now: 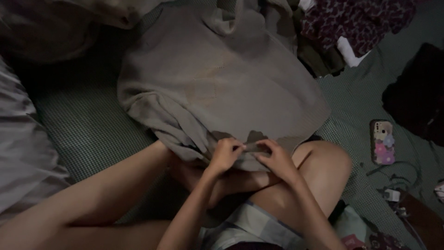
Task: Fold a grey sweater while sitting on a bed.
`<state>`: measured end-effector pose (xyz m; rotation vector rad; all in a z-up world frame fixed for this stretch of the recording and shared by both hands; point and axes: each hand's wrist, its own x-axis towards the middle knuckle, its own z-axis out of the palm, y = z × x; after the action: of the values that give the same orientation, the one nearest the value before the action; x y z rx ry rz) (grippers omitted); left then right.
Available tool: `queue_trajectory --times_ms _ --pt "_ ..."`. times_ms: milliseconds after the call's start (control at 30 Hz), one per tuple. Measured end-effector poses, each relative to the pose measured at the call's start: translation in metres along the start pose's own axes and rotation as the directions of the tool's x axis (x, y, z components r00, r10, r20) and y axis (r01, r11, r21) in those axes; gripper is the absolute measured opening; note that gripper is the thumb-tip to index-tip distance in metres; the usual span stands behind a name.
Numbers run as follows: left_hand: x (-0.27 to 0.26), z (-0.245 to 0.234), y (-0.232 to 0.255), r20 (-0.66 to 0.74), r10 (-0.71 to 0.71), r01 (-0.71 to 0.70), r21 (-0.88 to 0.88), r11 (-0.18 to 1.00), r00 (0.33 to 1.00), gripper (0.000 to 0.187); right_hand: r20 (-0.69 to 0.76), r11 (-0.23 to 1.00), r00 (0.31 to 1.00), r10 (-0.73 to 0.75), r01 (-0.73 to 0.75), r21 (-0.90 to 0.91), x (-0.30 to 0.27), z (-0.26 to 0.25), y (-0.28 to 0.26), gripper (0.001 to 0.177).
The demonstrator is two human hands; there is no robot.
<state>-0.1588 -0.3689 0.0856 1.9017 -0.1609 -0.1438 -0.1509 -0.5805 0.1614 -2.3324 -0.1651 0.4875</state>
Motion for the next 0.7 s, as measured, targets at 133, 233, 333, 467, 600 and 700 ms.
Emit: queue_trajectory --times_ms 133,233,333,467,600,700 --pt "0.001 -0.016 0.01 0.017 -0.153 0.153 -0.182 0.971 0.988 0.019 0.023 0.999 1.0 0.001 -0.002 0.047 0.006 0.002 -0.01 0.045" --pt "-0.001 -0.027 0.015 0.01 -0.18 0.175 -0.302 0.937 0.984 0.022 0.136 0.993 0.984 0.111 -0.114 0.01 0.013 0.008 0.01 0.033" --pt "0.0 -0.037 0.034 -0.006 -0.163 0.143 -0.448 0.882 0.987 0.024 0.071 0.988 0.989 -0.131 0.123 0.095 0.015 0.009 0.034 0.026" --pt "0.0 -0.062 0.094 0.006 -0.156 0.127 -0.61 0.782 0.988 0.02 0.184 0.751 0.976 0.115 -0.207 0.627 -0.004 -0.014 0.018 0.029" --pt "-0.014 -0.083 0.163 -0.03 0.084 -0.084 -0.633 0.77 0.996 0.014 0.162 0.422 0.987 0.003 -0.148 0.894 -0.034 -0.057 -0.061 0.032" --pt "-0.03 -0.094 0.202 -0.061 0.198 -0.192 -0.619 0.762 0.978 0.012 0.115 0.344 0.993 0.023 -0.116 0.932 -0.044 -0.065 -0.077 0.032"
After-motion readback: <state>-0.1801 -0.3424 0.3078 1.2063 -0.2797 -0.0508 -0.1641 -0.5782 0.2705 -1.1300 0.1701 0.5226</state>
